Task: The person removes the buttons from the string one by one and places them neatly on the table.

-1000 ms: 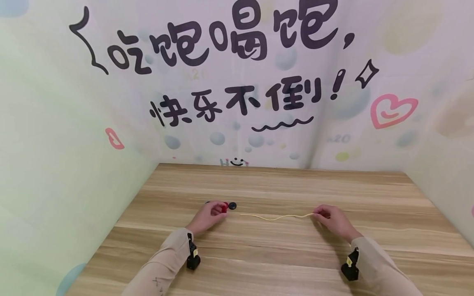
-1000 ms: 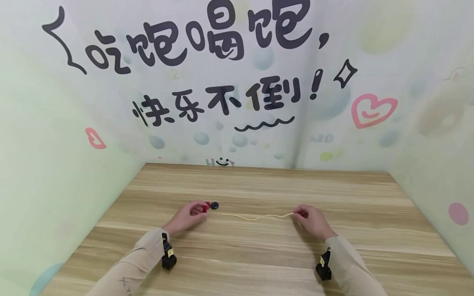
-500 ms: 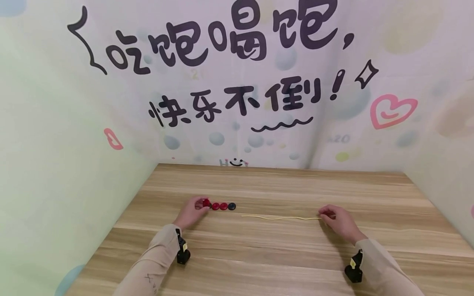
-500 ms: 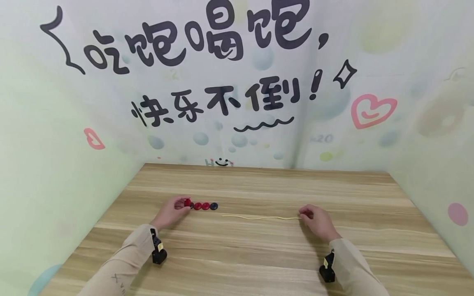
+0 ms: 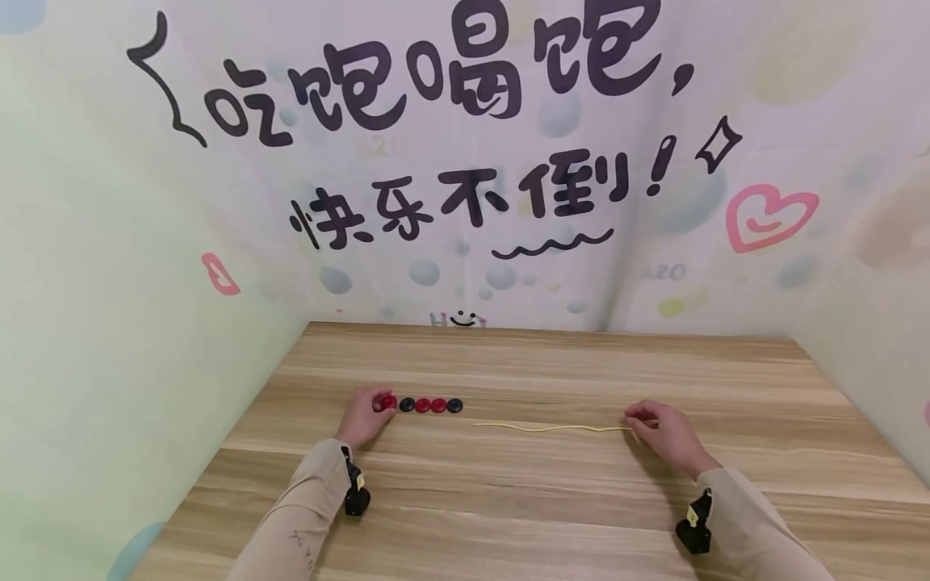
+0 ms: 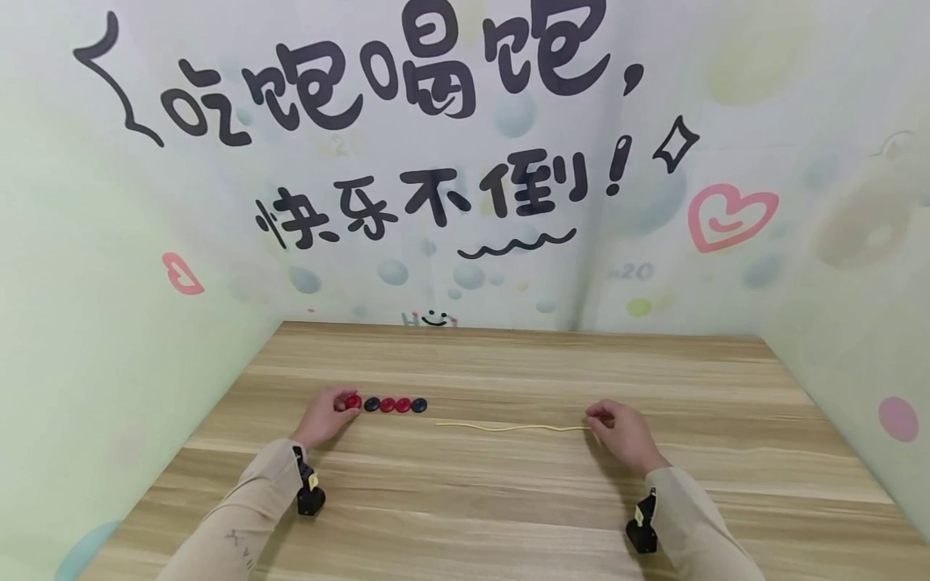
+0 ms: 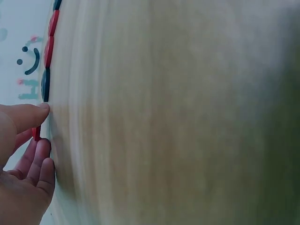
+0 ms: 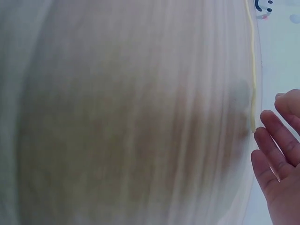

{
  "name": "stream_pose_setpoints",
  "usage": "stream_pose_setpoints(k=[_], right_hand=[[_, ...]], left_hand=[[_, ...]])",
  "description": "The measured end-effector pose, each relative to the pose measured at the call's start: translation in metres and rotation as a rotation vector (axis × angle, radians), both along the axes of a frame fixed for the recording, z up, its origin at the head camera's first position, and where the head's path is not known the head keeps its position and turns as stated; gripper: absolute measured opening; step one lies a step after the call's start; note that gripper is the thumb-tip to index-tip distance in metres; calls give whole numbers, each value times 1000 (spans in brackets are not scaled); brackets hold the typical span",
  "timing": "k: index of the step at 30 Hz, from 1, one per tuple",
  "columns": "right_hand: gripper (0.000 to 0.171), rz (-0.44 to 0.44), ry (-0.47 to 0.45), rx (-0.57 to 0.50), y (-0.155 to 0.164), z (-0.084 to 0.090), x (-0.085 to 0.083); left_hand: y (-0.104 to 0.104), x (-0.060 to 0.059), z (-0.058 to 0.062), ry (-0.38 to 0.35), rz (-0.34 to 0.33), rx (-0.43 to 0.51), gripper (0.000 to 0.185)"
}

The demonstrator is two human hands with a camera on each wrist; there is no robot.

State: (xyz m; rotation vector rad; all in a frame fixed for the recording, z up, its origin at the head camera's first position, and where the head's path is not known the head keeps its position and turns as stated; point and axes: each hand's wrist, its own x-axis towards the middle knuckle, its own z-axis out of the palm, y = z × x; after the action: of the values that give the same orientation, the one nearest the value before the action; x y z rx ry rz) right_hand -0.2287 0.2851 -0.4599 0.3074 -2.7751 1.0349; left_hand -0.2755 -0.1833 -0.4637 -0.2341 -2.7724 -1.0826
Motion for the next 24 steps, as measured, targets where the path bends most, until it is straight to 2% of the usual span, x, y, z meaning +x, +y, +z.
stream_pose_setpoints(k=[7, 17, 24], right_hand=[[13, -3, 14, -33, 0, 6, 3], [12, -11, 66, -21, 0, 8, 4], [12, 2, 84, -11, -2, 10, 4]], left_hand=[[3, -1, -1, -14, 23, 24, 33], [4, -1, 0, -42, 38, 80, 34], [6, -1, 0, -40, 39, 84, 36]])
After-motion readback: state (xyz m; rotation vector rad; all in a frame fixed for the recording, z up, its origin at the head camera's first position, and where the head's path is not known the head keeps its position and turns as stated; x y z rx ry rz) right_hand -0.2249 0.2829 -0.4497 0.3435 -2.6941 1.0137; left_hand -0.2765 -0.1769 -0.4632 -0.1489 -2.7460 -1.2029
